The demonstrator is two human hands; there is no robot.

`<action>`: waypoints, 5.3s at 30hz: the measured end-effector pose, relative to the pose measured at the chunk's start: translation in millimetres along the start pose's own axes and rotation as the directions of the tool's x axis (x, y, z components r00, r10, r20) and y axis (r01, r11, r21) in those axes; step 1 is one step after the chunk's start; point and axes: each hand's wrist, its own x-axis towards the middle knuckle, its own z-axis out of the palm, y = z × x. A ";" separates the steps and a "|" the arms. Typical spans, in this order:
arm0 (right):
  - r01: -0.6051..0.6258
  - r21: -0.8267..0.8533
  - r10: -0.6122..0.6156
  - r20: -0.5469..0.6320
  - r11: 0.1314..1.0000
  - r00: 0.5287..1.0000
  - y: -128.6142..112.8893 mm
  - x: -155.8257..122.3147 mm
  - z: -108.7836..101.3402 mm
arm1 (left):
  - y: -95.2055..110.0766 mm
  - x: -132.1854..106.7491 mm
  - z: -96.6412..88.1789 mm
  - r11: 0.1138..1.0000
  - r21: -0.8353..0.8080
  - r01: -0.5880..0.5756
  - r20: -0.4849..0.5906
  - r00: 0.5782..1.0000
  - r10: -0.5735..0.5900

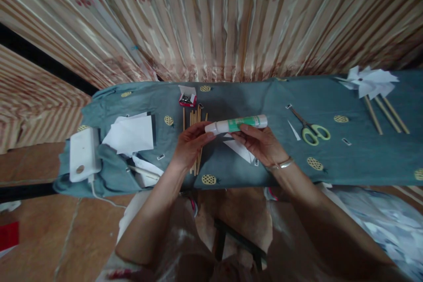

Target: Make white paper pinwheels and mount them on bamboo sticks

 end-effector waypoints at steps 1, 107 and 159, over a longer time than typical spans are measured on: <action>0.001 -0.009 -0.001 -0.001 1.000 1.000 -0.1 -0.2 0.7 | -0.3 -0.1 -0.4 1.000 0.006 -0.007 0.000 1.000 0.007; 0.361 -0.914 -0.263 0.401 -0.187 0.878 -10.5 -21.1 -70.7 | -52.4 20.3 28.0 0.168 0.873 -0.458 0.379 0.853 0.359; 0.348 -0.936 -0.379 0.338 -0.042 0.862 -12.0 -31.0 -78.0 | -42.9 -7.6 24.0 -0.089 0.640 -0.763 0.768 0.633 0.098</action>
